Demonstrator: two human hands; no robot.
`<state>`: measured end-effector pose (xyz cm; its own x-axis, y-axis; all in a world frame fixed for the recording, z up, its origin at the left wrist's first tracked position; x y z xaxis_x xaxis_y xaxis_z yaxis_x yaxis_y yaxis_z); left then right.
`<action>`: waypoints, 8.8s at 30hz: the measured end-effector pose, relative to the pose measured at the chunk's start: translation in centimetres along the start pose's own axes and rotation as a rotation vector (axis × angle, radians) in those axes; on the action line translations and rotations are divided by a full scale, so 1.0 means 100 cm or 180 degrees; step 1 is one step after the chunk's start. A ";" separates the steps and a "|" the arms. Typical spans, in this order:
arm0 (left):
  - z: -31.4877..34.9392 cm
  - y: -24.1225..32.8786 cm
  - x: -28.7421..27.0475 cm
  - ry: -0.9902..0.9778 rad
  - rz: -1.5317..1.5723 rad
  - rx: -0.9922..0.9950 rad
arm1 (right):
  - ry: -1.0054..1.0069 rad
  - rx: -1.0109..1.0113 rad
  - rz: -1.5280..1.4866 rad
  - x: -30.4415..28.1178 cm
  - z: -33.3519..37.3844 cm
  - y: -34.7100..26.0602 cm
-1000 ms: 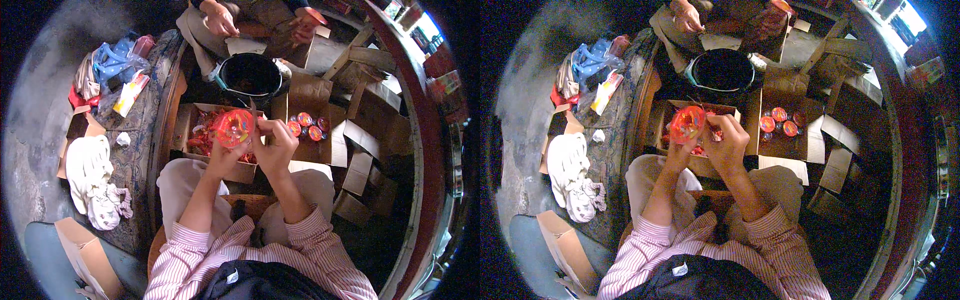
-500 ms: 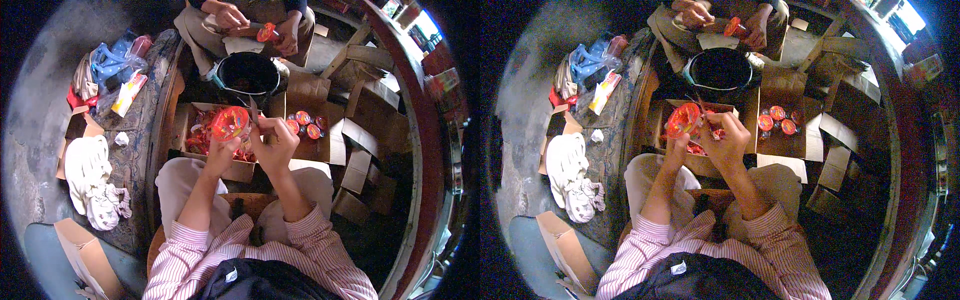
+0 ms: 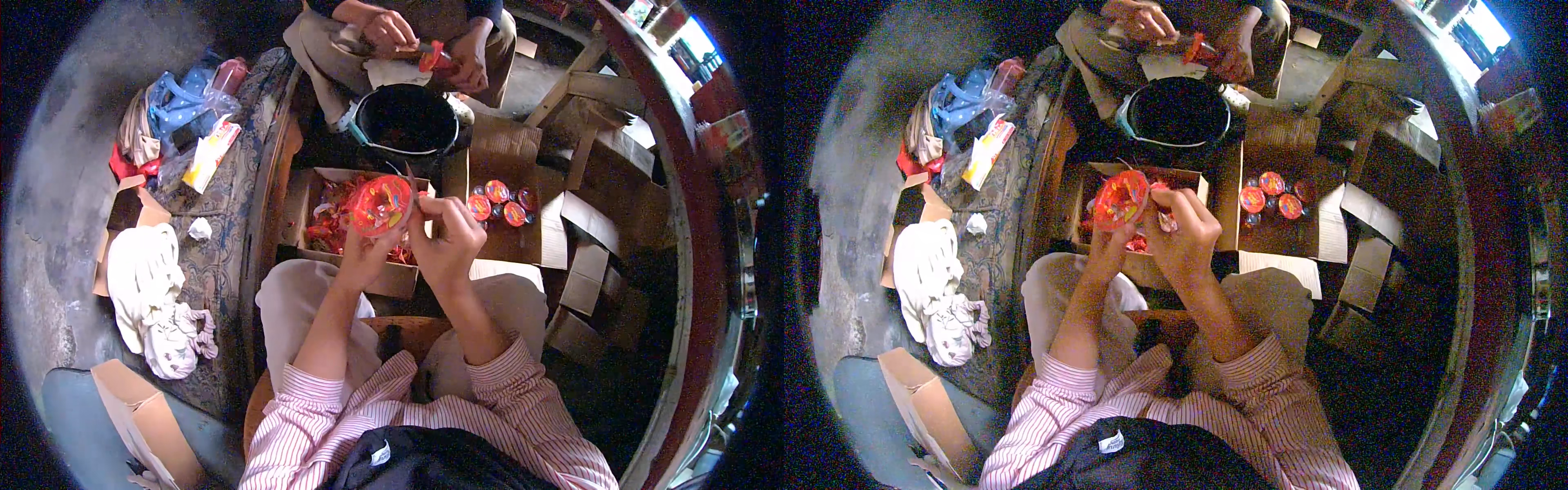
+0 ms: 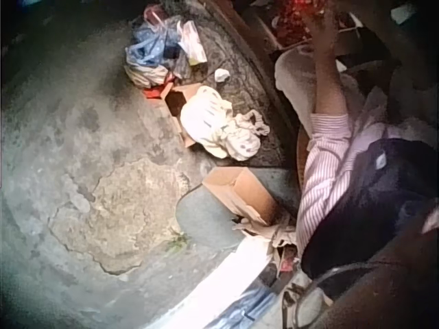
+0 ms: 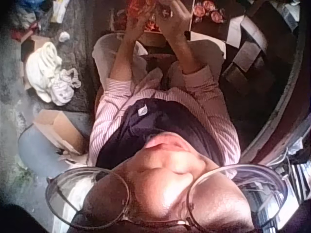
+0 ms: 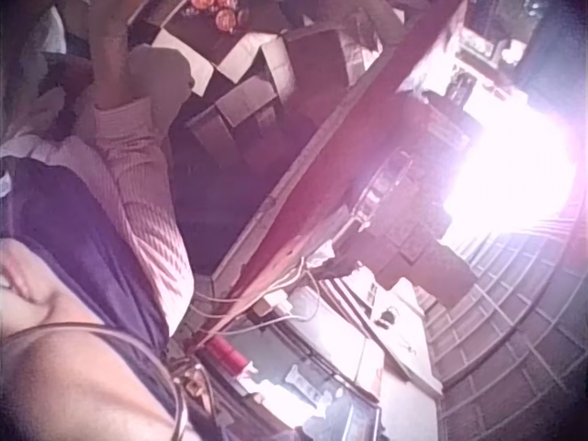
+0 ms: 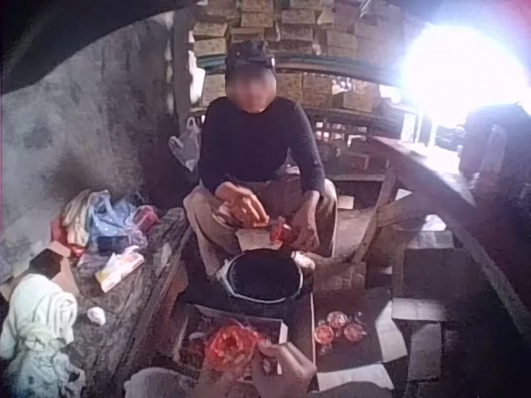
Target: The person removes labels and foil lids from small plastic containers using a small hand tool. They scrape the lids off the containers one at a time, placing the cleaned containers into a box and discarding the waste into a bucket.
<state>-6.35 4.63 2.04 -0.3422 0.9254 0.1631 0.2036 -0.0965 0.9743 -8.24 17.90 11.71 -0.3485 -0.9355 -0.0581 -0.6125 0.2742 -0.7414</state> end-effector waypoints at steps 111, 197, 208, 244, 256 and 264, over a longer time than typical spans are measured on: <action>-0.006 0.015 0.008 -0.0132 -0.0269 -0.0008 | -0.0336 0.0106 0.0204 0.002 -0.006 0.020; -0.011 0.018 0.000 -0.0005 0.0117 -0.0337 | -0.0317 -0.0247 0.0049 0.000 -0.011 -0.007; -0.006 0.015 -0.006 0.0435 0.0194 0.0042 | -0.0186 -0.0207 0.0040 0.007 0.001 -0.006; -0.014 0.034 -0.009 0.0302 -0.0115 -0.0017 | -0.0305 -0.0029 -0.0009 0.012 -0.005 0.001; -0.014 0.046 -0.009 0.0314 0.0018 0.0037 | -0.0350 0.0006 0.0053 0.012 -0.002 0.001; -0.010 0.040 -0.003 0.0108 -0.0154 -0.0092 | -0.0353 -0.0216 0.0087 0.009 -0.008 -0.003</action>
<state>-6.39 3.58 6.00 -0.3820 0.9163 0.1205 0.1598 -0.0630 0.9851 -8.95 17.14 12.47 -0.2875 -0.9453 -0.1541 -0.6517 0.3110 -0.6918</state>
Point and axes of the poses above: each hand's wrist, its own z-axis away from the middle knuckle, its own x-axis out of the palm, y = z × x, the point moved 10 cm from there along -z, towards the middle knuckle, and after that the axes turned 14 degrees about y, right-handed, at the moved point
